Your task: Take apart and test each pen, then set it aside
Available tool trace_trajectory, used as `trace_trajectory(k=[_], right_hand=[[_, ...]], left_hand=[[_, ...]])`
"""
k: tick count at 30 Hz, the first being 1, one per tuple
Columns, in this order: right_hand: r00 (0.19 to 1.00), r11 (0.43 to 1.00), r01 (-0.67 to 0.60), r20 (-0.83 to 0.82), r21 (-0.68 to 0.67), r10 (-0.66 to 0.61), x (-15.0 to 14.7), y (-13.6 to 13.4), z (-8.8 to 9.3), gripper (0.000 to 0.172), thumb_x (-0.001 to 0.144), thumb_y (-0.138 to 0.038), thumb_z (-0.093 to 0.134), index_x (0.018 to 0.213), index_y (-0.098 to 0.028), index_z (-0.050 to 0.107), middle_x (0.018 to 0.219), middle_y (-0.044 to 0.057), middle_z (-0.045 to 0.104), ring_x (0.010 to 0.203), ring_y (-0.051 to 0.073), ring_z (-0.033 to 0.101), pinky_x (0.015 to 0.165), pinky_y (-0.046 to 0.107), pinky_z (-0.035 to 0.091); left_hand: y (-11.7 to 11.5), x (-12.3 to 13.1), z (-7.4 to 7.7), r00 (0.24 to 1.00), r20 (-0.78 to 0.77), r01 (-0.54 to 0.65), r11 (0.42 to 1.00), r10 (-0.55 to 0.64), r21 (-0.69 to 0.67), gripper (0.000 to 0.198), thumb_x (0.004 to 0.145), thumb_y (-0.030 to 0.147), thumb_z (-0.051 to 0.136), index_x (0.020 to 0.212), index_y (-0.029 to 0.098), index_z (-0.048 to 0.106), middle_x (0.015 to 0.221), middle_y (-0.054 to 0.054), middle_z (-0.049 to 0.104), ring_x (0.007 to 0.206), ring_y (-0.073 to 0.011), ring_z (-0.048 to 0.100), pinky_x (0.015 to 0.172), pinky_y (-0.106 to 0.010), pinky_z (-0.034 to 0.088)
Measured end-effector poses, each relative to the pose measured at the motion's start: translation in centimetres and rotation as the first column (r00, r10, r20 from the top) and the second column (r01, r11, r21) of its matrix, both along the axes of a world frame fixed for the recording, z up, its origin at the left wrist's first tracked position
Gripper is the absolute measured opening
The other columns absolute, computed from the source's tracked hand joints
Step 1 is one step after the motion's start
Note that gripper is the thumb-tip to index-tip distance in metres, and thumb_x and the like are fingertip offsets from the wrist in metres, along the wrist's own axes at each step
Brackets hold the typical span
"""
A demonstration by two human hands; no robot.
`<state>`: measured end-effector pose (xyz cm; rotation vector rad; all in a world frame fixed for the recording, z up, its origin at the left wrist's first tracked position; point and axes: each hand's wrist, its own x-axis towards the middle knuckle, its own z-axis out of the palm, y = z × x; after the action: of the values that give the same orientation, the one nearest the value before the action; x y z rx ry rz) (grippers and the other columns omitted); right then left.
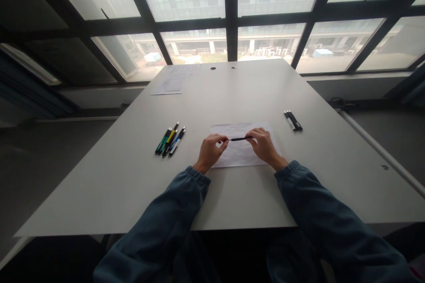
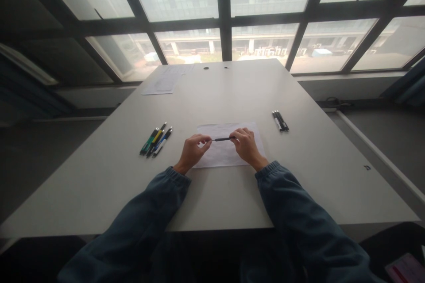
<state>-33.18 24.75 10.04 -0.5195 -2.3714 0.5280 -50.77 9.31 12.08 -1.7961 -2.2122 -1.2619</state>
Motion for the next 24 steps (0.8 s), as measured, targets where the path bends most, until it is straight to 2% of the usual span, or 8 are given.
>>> trace_trajectory(k=[16, 24], right_hand=[[1.0, 1.0, -0.017, -0.024, 0.018, 0.018, -0.04, -0.46, 0.42, 0.009, 0.087, -0.014, 0.064, 0.091, -0.022, 0.067, 0.096, 0.005, 0.068, 0.096, 0.024, 0.056, 0.088, 0.04, 0.038], [0.998, 0.999, -0.035, -0.046, 0.004, 0.035, -0.07, -0.6, 0.45, 0.01, 0.087, -0.014, 0.064, 0.091, -0.023, 0.067, 0.095, 0.005, 0.068, 0.095, 0.024, 0.056, 0.088, 0.04, 0.038]], left_hand=[[0.05, -0.1, -0.22, 0.999, 0.035, 0.02, 1.0, -0.021, 0.015, 0.013, 0.087, 0.028, 0.062, 0.085, 0.02, 0.073, 0.077, -0.003, 0.069, 0.073, -0.0166, 0.061, 0.072, -0.029, 0.048], [0.16, -0.11, -0.28, 0.988, 0.122, 0.09, 0.994, -0.096, 0.056, 0.018, 0.086, 0.029, 0.066, 0.101, 0.022, 0.073, 0.087, -0.004, 0.071, 0.074, -0.0163, 0.062, 0.07, -0.029, 0.048]])
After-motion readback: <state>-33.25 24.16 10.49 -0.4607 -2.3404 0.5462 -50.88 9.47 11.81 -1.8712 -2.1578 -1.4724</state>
